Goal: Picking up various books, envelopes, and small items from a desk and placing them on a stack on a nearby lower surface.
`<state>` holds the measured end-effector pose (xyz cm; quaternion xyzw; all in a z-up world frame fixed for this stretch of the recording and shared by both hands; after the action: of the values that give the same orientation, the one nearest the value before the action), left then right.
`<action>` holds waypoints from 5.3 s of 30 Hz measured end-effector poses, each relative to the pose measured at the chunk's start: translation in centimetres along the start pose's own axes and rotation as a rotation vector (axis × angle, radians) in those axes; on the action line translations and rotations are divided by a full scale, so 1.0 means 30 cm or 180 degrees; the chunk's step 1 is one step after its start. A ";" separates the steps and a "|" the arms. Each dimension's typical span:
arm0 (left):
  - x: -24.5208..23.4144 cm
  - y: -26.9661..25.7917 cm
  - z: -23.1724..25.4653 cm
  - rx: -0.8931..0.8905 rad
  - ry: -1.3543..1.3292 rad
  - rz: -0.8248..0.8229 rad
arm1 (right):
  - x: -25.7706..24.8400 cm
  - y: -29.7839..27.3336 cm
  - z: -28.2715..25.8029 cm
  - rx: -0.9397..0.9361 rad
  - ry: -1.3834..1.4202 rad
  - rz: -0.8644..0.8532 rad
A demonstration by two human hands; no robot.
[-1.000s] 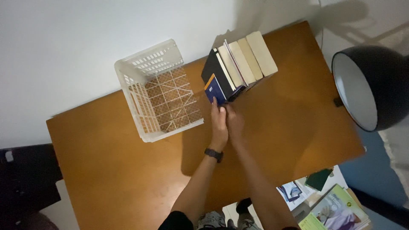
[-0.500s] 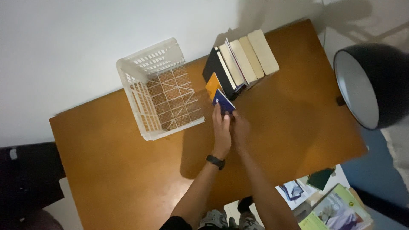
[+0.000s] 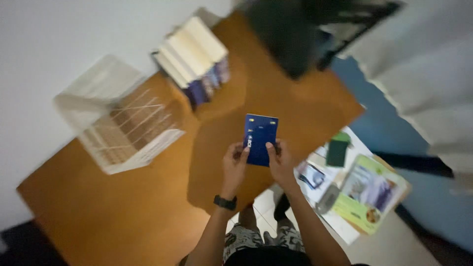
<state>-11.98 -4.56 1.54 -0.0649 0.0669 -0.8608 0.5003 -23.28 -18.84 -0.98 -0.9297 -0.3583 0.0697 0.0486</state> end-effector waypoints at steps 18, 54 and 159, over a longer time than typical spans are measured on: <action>1.025 -0.551 -0.346 -0.0430 0.0820 -0.1231 | -1.328 -0.233 0.732 0.1122 -0.0061 0.1059; -0.157 0.062 0.090 0.0009 -0.0182 0.1196 | 0.250 0.007 -0.221 -0.1389 -0.1698 -0.0872; 1.071 -0.847 0.117 -0.2358 -0.2504 -0.2313 | -1.275 -0.927 -0.360 0.0174 0.0711 0.1235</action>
<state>-48.79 -20.24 11.00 -0.5619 0.1449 -0.8071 0.1091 -67.89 -24.49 17.20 -0.9815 -0.1631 -0.0159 0.0989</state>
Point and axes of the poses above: each hand's wrist, its own y-axis towards the middle knuckle, its own x-axis out of the palm, z = x × y, the point moved 6 cm from there along y, towards the middle knuckle, and after that the axes turned 4 degrees about -y, right-handed, at the moved point
